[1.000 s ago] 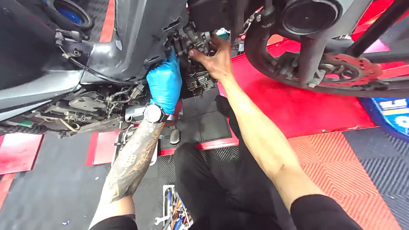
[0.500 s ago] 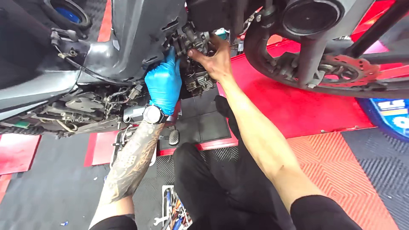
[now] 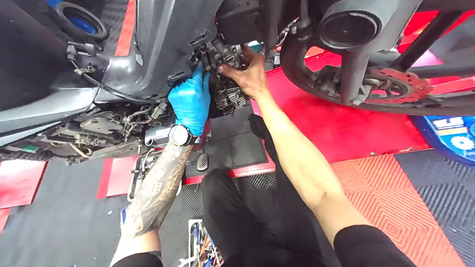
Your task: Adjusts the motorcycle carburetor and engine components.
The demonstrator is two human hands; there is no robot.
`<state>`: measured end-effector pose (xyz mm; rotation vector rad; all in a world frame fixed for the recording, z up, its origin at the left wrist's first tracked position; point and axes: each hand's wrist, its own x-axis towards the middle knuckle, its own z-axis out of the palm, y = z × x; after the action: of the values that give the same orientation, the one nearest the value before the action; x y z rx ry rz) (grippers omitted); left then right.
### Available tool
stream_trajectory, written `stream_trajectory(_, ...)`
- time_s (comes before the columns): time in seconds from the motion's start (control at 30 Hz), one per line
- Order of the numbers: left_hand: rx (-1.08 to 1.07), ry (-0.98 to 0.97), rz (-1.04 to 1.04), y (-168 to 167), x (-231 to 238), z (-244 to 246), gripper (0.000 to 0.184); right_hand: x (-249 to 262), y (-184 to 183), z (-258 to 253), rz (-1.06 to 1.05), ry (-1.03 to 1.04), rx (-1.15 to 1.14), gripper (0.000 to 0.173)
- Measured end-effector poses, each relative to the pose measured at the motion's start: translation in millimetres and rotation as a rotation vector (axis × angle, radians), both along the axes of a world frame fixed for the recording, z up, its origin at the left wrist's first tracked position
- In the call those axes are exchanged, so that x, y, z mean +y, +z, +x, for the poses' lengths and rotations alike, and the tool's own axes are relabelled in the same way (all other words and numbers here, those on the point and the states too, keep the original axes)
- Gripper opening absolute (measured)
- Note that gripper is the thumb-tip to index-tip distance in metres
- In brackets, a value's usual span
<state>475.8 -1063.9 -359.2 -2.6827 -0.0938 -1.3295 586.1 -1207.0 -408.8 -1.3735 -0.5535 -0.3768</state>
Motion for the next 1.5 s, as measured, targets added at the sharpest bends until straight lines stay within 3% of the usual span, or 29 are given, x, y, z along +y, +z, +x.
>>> stream_trajectory(0.13,0.036,-0.003,0.052,1.1,1.8,2.3,0.033,0.0,0.7,-0.1,-0.002,0.0,0.004,0.063)
stream_trajectory(0.63,-0.278,-0.211,0.024,-10.9,14.3,18.4,0.014,1.0,-0.4,0.4,-0.002,0.022,-0.011,0.061)
stream_trajectory(0.77,-0.196,-0.164,-0.019,-9.0,12.8,12.4,0.018,-0.2,1.1,-1.1,-0.014,0.011,0.008,0.064)
stream_trajectory(0.9,0.147,-0.082,-0.041,0.1,2.6,-18.1,0.038,-0.6,2.8,-1.2,-0.01,0.013,0.02,0.064)
stream_trajectory(1.0,-0.02,-0.034,0.025,-4.8,3.5,5.1,0.032,-0.6,2.0,-2.1,-0.037,-0.014,0.037,0.066)
stream_trajectory(1.27,-0.173,-0.186,0.018,-6.2,14.9,11.8,0.019,-0.3,3.0,-1.8,-0.018,0.034,0.019,0.061)
stream_trajectory(1.33,-0.131,-0.138,-0.007,-4.4,10.9,8.7,0.022,-0.6,4.1,-1.9,-0.01,0.041,0.015,0.061)
stream_trajectory(1.43,0.102,-0.023,-0.006,0.4,-0.6,-6.9,0.035,-1.3,3.0,-1.6,-0.016,0.026,0.01,0.061)
stream_trajectory(1.5,0.067,0.016,0.046,-2.2,1.1,0.6,0.035,-1.2,2.2,-0.7,-0.028,0.005,0.02,0.064)
